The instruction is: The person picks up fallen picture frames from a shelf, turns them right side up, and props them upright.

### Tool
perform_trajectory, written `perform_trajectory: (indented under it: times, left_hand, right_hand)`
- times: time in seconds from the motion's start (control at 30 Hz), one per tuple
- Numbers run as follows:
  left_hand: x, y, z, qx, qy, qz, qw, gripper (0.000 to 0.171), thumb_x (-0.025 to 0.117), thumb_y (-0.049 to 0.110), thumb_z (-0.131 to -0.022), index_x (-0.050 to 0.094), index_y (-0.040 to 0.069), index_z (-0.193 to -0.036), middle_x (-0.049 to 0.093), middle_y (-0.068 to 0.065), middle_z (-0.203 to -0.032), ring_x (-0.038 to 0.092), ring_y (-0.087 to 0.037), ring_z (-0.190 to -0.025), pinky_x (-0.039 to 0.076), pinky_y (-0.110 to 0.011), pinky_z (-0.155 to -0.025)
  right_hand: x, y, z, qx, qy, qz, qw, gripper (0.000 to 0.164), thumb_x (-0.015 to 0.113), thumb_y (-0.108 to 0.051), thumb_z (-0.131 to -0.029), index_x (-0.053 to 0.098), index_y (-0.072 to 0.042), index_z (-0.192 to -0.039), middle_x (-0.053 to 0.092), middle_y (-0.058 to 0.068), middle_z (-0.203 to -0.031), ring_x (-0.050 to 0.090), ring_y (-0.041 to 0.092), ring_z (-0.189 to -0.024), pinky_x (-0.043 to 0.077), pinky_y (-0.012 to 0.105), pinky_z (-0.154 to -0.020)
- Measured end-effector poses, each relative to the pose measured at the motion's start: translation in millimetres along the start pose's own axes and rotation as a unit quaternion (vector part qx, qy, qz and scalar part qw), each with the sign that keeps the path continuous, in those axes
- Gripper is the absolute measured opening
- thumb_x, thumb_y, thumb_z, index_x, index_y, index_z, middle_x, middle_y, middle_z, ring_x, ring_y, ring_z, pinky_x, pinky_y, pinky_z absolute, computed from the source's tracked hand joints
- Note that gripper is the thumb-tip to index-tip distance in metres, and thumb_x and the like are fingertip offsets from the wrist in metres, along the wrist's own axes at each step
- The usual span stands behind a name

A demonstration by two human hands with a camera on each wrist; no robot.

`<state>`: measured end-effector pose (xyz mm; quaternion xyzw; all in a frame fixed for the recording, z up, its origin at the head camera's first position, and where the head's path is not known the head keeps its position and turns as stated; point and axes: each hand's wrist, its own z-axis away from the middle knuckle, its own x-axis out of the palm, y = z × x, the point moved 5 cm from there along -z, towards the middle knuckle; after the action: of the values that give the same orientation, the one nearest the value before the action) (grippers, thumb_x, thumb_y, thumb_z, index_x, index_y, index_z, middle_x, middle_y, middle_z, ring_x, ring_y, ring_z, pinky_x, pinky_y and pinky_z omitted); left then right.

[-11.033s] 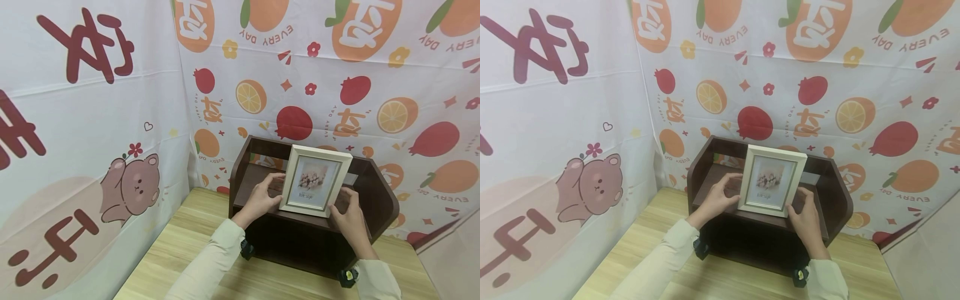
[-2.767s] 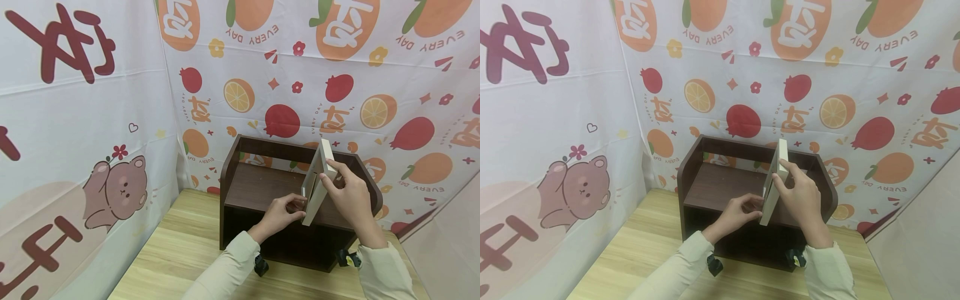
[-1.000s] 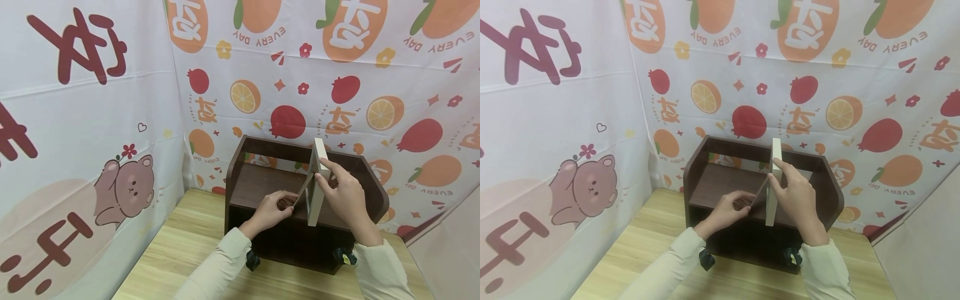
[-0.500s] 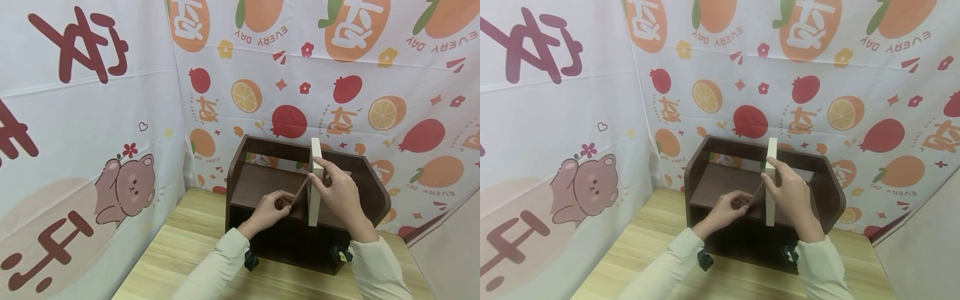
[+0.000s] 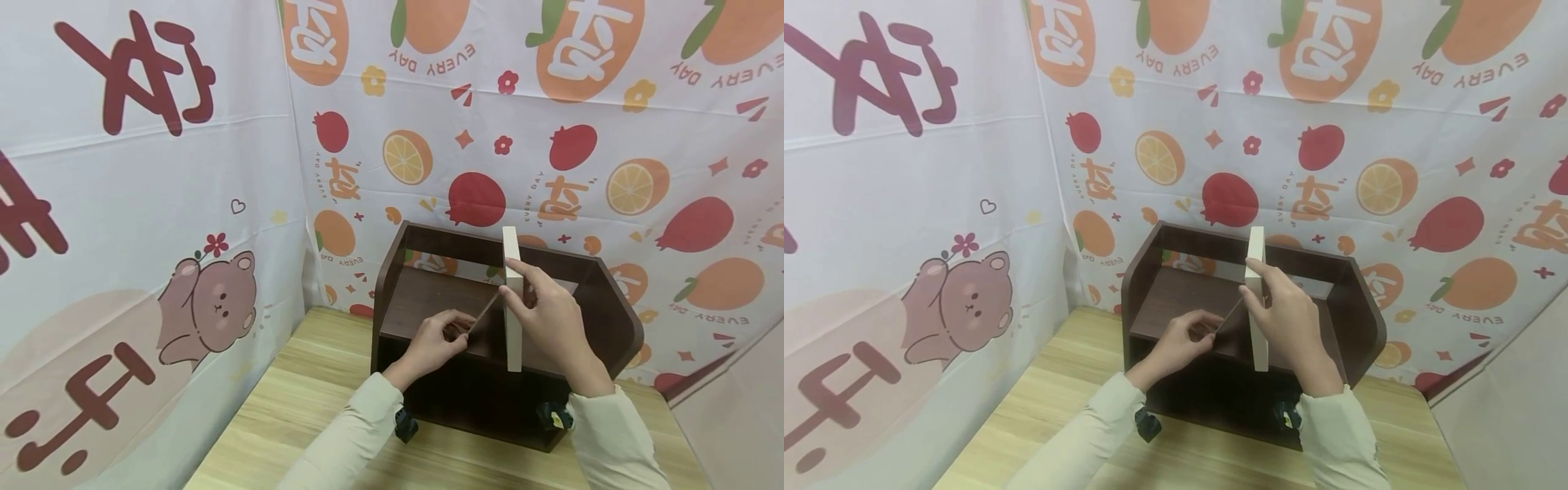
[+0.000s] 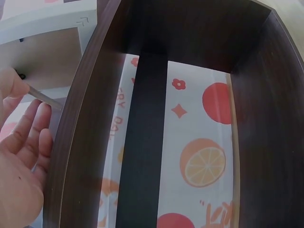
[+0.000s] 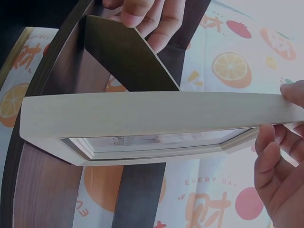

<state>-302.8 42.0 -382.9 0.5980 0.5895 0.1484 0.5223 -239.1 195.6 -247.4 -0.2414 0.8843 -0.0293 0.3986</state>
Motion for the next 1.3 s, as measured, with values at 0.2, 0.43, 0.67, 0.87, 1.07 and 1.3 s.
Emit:
perform_trajectory:
  times: [0.2,0.43,0.67,0.87,1.07,1.3]
  left_hand:
    - [-5.3,0.5,1.6,0.005,-0.001,-0.005,1.0000,0.026,0.060,0.011,-0.093,0.065,0.017,-0.118,0.066,-0.001,-0.105,0.062,-0.008,-0.085,0.052,-0.021,-0.076]
    - [-10.3,2.5,1.6,0.010,0.001,-0.007,0.9999,0.027,0.060,0.009,-0.092,0.065,0.012,-0.118,0.067,-0.003,-0.106,0.064,-0.013,-0.088,0.053,-0.023,-0.077]
    - [-10.9,0.3,1.4,0.002,-0.005,-0.006,1.0000,0.026,0.060,0.010,-0.093,0.065,0.012,-0.118,0.067,-0.002,-0.107,0.064,-0.011,-0.088,0.053,-0.022,-0.077]
    - [-10.9,-0.9,1.7,-0.007,-0.012,0.003,0.9999,0.026,0.060,0.011,-0.094,0.065,0.013,-0.118,0.066,-0.003,-0.108,0.064,-0.014,-0.089,0.052,-0.022,-0.076]
    - [-10.8,-1.2,2.0,-0.012,-0.015,0.010,0.9998,0.025,0.059,0.011,-0.094,0.065,0.014,-0.119,0.066,-0.002,-0.109,0.064,-0.015,-0.091,0.052,-0.023,-0.078]
    - [-11.8,-1.5,1.1,-0.020,-0.014,0.011,0.9996,0.026,0.058,0.011,-0.095,0.065,0.012,-0.120,0.067,-0.003,-0.109,0.063,-0.015,-0.091,0.052,-0.024,-0.078]
  right_hand:
    - [3,-3,-1,-0.008,-0.006,-0.001,1.000,0.044,0.071,-0.019,-0.088,0.060,-0.015,-0.130,0.049,0.003,-0.073,0.042,0.012,-0.062,0.032,0.025,-0.050]
    - [4,-6,-4,-0.013,-0.019,0.007,1.000,0.044,0.072,-0.022,-0.087,0.060,-0.015,-0.129,0.048,0.002,-0.073,0.041,0.013,-0.062,0.031,0.025,-0.050]
    - [3,-5,-5,-0.028,-0.042,-0.006,0.999,0.050,0.072,-0.021,-0.087,0.056,-0.015,-0.134,0.048,0.003,-0.076,0.042,0.013,-0.064,0.033,0.026,-0.053]
    - [3,-2,-3,-0.049,-0.051,-0.026,0.997,0.048,0.068,-0.018,-0.090,0.054,-0.014,-0.136,0.050,0.000,-0.079,0.043,0.012,-0.067,0.036,0.026,-0.057]
    - [4,1,-4,-0.045,-0.060,-0.034,0.997,0.044,0.062,-0.019,-0.094,0.053,-0.014,-0.137,0.054,0.002,-0.084,0.048,0.013,-0.072,0.040,0.029,-0.060]
    - [5,1,-5,-0.038,-0.051,-0.037,0.997,0.043,0.064,-0.019,-0.093,0.055,-0.015,-0.135,0.056,0.003,-0.086,0.049,0.014,-0.071,0.040,0.029,-0.059]
